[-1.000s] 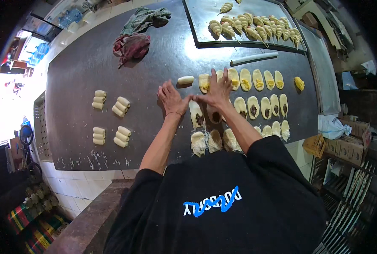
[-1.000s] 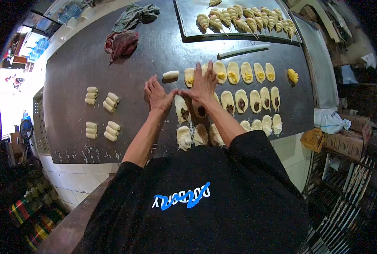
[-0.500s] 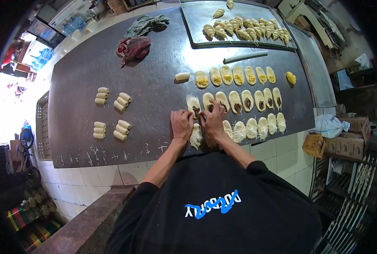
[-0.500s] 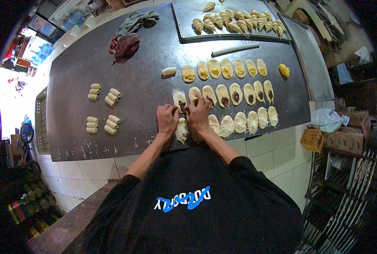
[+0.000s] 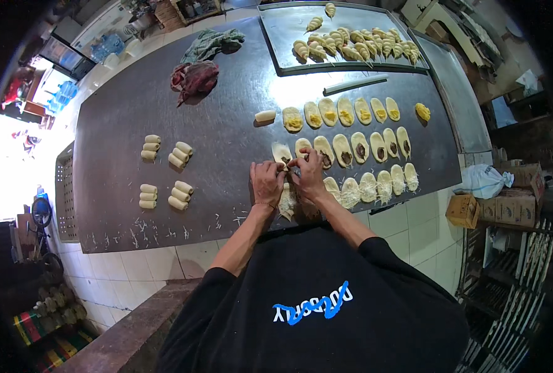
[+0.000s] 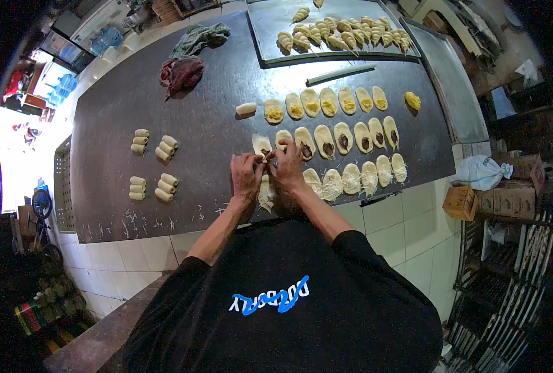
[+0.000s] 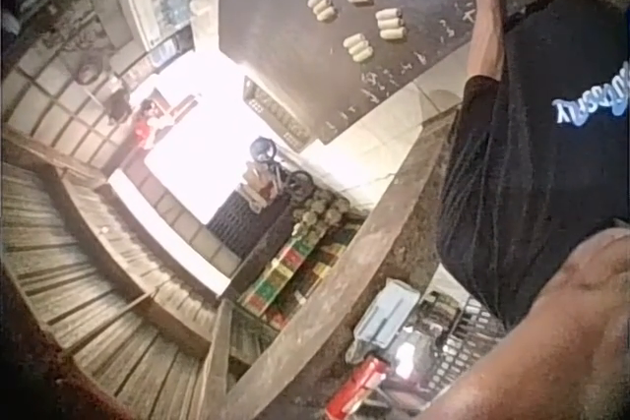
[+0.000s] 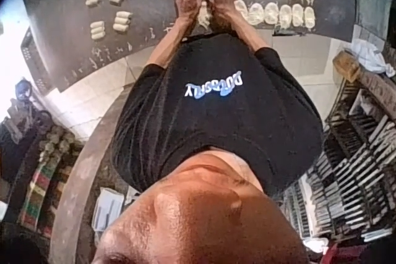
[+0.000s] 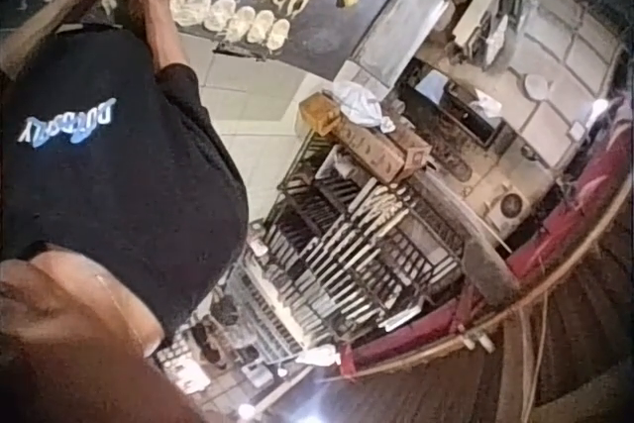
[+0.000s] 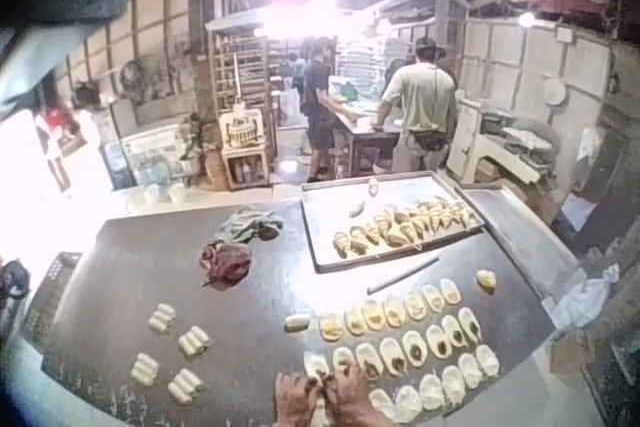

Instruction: Rolling and stuffing pieces of dough to form bread rolls and placing them onto a baking tray.

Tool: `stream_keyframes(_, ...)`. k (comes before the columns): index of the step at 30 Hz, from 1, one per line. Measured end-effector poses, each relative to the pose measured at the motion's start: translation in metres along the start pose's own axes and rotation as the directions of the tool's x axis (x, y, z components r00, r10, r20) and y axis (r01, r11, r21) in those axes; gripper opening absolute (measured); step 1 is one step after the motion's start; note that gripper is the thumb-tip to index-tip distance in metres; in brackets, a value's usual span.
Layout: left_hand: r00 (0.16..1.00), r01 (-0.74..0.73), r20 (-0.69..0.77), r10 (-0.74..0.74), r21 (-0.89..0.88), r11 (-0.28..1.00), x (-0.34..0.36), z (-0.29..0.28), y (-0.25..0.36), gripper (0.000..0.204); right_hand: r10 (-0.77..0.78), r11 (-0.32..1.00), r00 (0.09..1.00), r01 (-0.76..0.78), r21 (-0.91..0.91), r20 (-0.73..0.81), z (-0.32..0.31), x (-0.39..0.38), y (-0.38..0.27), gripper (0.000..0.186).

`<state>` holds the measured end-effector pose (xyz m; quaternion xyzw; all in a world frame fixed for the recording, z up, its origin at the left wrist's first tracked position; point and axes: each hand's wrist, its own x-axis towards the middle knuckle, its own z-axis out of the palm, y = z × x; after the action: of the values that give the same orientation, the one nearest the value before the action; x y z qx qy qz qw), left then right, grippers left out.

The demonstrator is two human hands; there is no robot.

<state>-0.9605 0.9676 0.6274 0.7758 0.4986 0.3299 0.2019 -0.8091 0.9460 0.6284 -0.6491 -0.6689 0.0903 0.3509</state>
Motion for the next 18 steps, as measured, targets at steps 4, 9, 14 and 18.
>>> stream_keyframes(4, 0.985, -0.172, 0.021, 0.171, 0.071, 0.983, -0.015, -0.011, 0.000, 0.015, -0.091, 0.995, 0.996, 0.090, 0.035, 0.007, -0.012, -0.018, 0.001, 0.012)
stream_keyframes(9, 0.977, -0.184, 0.129, 0.170, 0.103, 0.978, -0.010, -0.017, -0.001, 0.018, -0.119, 0.992, 0.990, 0.122, -0.024, 0.078, -0.014, -0.014, 0.004, 0.014)
stream_keyframes(14, 0.962, 0.203, 0.111, -0.250, 0.328, 0.923, 0.044, -0.014, -0.008, 0.019, 0.098, 0.979, 0.994, -0.090, -0.181, 0.036, -0.001, 0.050, 0.011, 0.017)
stream_keyframes(18, 0.960, 0.266, 0.031, -0.278, 0.214, 0.940, 0.044, -0.022, -0.012, 0.017, 0.055, 0.998, 0.998, -0.057, -0.035, -0.035, -0.012, 0.052, 0.008, 0.016)
